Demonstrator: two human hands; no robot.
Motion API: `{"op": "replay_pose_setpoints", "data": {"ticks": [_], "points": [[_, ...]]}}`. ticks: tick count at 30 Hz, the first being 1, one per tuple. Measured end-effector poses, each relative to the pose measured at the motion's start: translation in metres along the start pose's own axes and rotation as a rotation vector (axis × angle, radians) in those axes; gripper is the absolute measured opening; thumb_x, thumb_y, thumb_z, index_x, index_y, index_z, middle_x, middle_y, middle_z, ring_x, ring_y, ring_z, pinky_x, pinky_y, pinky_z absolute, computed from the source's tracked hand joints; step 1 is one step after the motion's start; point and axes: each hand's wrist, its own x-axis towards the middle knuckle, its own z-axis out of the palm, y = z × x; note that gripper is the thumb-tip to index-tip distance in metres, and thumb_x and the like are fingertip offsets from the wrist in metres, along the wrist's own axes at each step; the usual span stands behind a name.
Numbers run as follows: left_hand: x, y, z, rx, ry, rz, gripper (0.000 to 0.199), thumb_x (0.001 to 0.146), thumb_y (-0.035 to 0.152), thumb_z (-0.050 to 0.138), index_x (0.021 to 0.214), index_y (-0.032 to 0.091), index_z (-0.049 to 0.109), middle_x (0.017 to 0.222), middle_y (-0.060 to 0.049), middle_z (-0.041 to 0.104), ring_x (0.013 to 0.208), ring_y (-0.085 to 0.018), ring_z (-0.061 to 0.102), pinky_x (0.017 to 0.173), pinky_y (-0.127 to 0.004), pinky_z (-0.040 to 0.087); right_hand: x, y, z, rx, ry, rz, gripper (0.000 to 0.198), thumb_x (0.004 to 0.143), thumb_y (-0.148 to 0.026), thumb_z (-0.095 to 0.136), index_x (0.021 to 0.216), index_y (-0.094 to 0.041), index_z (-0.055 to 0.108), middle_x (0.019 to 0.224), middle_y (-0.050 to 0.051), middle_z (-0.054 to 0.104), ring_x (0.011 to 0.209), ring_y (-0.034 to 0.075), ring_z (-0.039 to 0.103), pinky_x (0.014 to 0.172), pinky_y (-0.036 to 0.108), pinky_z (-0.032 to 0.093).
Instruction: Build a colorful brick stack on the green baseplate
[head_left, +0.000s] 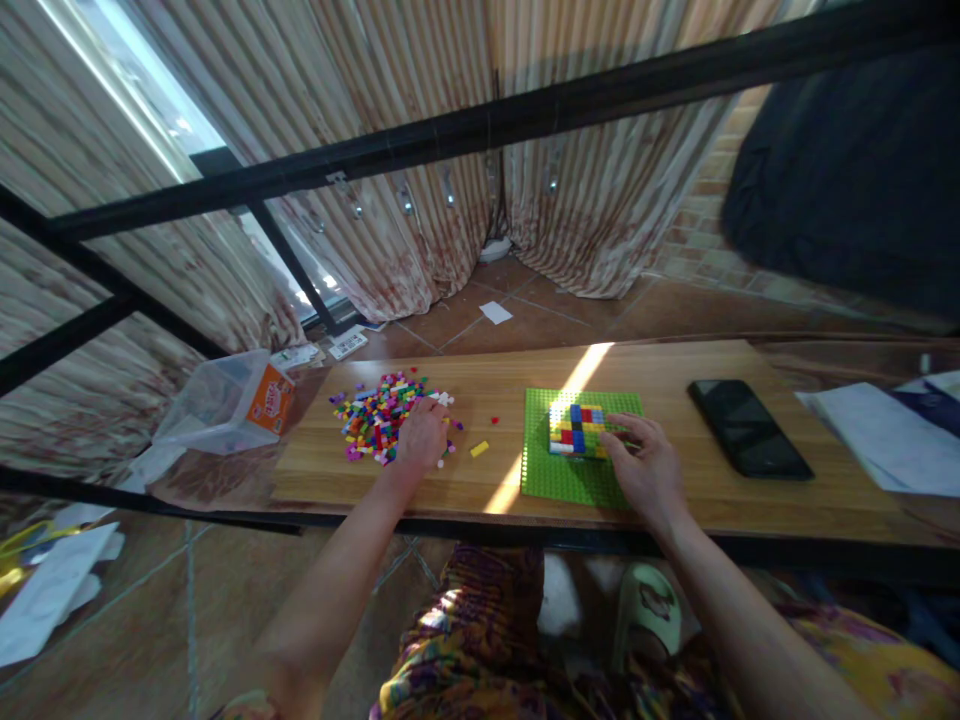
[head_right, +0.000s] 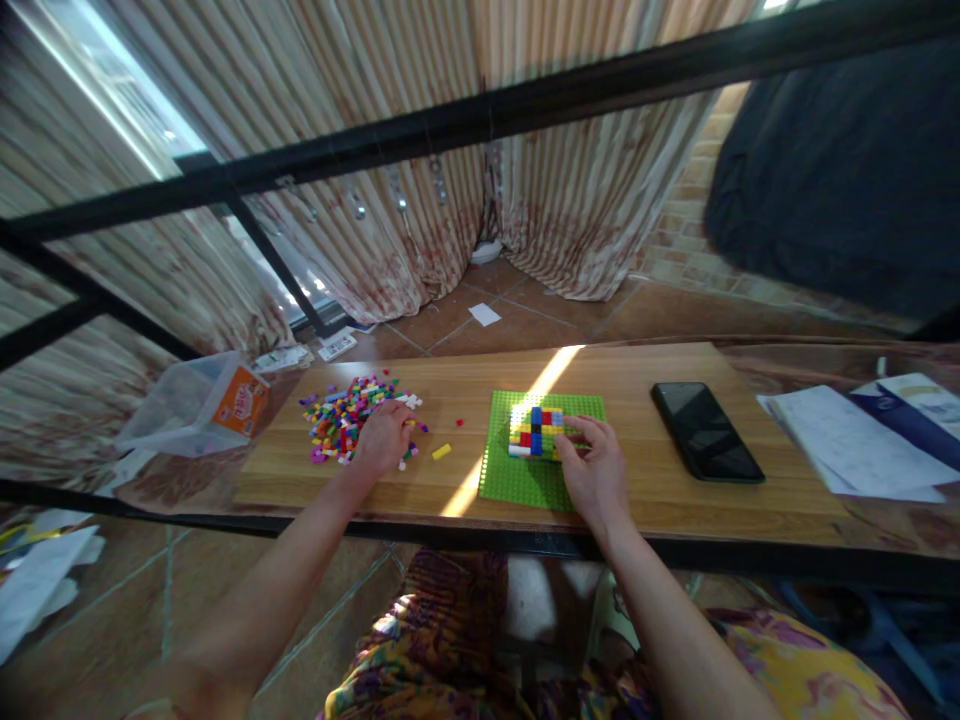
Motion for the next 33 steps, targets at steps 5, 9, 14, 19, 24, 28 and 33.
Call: {"op": "replay_pose_setpoints", "data": {"ticks": [5, 9, 14, 19, 24, 28, 33], "points": [[-0.009, 0.022, -0.01, -0.159, 0.049, -0.009, 0.017, 0.087, 0.016, 0.046, 0.093, 0.017, 0.062, 0.096, -0.009, 0.064, 0.093, -0.022, 0.06, 0.086, -0.033, 0.047, 0.003, -0.002, -0.001, 0.003, 0.014, 0.0, 0.034, 0.077, -0.042, 0.061, 0.097, -0.016, 0.069, 0.113, 0.013, 0.06, 0.073, 0.016, 0.063, 0.066, 0.035, 0.055], [-0.019, 0.05, -0.013, -0.407, -0.02, -0.02, 0.019, 0.089, 0.02, 0.045, 0.097, 0.018, 0.063, 0.088, -0.005, 0.068, 0.08, -0.017, 0.063, 0.076, -0.028, 0.048, 0.006, -0.004, -0.002, -0.011, 0.031, -0.004, 0.032, 0.077, -0.04, 0.062, 0.096, -0.015, 0.069, 0.11, 0.013, 0.061, 0.073, 0.016, 0.063, 0.069, 0.036, 0.055], [-0.023, 0.085, -0.004, -0.657, -0.106, 0.009, 0.021, 0.088, 0.024, 0.051, 0.096, 0.019, 0.07, 0.09, -0.004, 0.072, 0.085, -0.017, 0.065, 0.08, -0.028, 0.049, 0.007, -0.006, -0.005, -0.002, 0.057, 0.002, 0.033, 0.076, -0.04, 0.062, 0.096, -0.015, 0.069, 0.108, 0.013, 0.062, 0.072, 0.016, 0.062, 0.07, 0.037, 0.054], [-0.014, 0.111, 0.004, -0.87, -0.177, -0.051, 0.02, 0.086, 0.023, 0.055, 0.096, 0.019, 0.072, 0.099, -0.006, 0.073, 0.091, -0.016, 0.067, 0.083, -0.027, 0.05, 0.007, -0.009, -0.009, -0.011, 0.067, 0.009, 0.033, 0.076, -0.039, 0.061, 0.097, -0.015, 0.069, 0.107, 0.012, 0.062, 0.069, 0.015, 0.061, 0.069, 0.036, 0.053], [-0.003, 0.121, 0.008, -0.808, -0.226, -0.081, 0.015, 0.083, 0.028, 0.059, 0.087, 0.019, 0.07, 0.084, -0.003, 0.073, 0.078, -0.014, 0.065, 0.073, -0.024, 0.048, 0.009, -0.01, -0.011, -0.014, 0.09, -0.002, 0.03, 0.076, -0.038, 0.061, 0.095, -0.016, 0.069, 0.105, 0.012, 0.063, 0.07, 0.016, 0.062, 0.067, 0.034, 0.053], [0.003, 0.123, 0.012, -0.764, -0.254, -0.062, 0.015, 0.081, 0.03, 0.059, 0.079, 0.017, 0.066, 0.067, 0.001, 0.066, 0.063, -0.011, 0.058, 0.06, -0.022, 0.042, 0.01, -0.009, -0.012, -0.019, 0.083, -0.015, 0.031, 0.077, -0.039, 0.06, 0.096, -0.016, 0.069, 0.106, 0.012, 0.063, 0.071, 0.016, 0.062, 0.068, 0.034, 0.053], [0.009, 0.123, 0.011, -0.778, -0.286, 0.025, 0.019, 0.079, 0.034, 0.059, 0.076, 0.017, 0.066, 0.062, 0.002, 0.062, 0.06, -0.011, 0.054, 0.057, -0.021, 0.039, 0.01, -0.008, -0.011, -0.006, 0.08, -0.018, 0.03, 0.077, -0.038, 0.061, 0.096, -0.017, 0.069, 0.108, 0.012, 0.063, 0.074, 0.017, 0.063, 0.068, 0.034, 0.054]]}}
